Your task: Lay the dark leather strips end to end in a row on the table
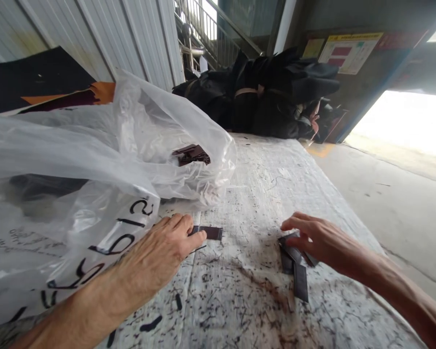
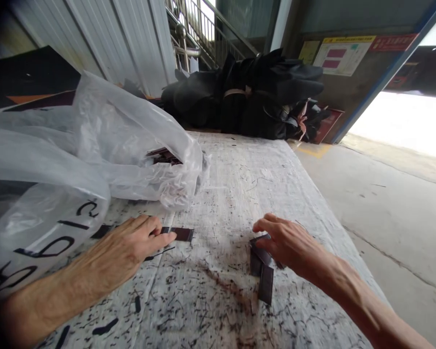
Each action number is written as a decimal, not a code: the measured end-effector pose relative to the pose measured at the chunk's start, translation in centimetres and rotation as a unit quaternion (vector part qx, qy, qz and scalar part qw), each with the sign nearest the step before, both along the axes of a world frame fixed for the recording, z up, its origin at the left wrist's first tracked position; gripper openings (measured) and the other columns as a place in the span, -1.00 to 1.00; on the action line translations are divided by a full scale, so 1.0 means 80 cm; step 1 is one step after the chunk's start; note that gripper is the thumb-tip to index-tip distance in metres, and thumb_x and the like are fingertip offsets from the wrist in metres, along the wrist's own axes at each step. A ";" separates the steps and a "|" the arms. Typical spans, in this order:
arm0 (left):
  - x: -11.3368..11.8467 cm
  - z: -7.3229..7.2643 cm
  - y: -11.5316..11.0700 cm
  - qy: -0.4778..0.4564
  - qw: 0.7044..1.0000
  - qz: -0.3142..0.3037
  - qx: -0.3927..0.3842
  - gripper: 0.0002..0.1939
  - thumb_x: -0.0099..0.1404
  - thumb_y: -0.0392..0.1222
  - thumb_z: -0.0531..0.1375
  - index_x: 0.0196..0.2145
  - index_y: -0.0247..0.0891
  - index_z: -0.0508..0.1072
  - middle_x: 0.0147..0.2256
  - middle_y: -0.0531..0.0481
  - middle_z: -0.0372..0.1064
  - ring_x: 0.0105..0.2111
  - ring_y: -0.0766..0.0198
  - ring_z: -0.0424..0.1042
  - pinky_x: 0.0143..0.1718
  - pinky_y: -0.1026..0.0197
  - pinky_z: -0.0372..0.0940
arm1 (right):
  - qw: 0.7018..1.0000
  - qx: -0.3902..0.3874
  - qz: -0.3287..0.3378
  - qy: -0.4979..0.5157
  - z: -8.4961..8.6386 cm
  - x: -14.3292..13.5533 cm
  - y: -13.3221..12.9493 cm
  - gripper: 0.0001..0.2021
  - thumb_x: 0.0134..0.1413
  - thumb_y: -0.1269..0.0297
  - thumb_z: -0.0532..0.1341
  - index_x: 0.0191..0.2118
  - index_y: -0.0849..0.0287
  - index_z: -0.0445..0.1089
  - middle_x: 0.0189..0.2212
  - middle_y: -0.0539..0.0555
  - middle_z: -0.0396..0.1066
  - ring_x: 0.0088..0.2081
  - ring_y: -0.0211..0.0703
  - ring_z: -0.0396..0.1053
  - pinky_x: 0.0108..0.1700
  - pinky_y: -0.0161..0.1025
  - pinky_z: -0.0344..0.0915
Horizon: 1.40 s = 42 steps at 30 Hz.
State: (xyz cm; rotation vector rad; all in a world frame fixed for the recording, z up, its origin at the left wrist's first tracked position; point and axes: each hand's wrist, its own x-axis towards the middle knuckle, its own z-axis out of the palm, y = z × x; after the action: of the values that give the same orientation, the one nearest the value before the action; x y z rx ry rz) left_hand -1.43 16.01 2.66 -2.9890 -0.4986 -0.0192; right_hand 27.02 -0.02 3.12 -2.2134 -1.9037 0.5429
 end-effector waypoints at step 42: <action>0.036 -0.007 -0.026 0.005 0.998 -0.059 -0.027 -0.64 0.33 -0.41 -0.05 0.00 -0.12 0.31 -0.29 -0.03 0.21 -0.30 0.19 0.21 -0.24 0.10 0.22 | 0.981 0.029 0.189 0.024 0.001 -0.074 0.120 -0.93 0.08 0.45 0.17 -0.37 0.19 0.39 -0.43 0.02 0.40 -0.47 -0.28 0.29 -0.45 -0.33 0.08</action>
State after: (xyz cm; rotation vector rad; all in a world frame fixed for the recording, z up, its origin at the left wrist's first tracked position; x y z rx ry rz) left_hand 1.43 13.97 2.14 -3.0652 -0.3249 -0.0006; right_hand 21.14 9.61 3.24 -1.7902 -2.2957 0.5780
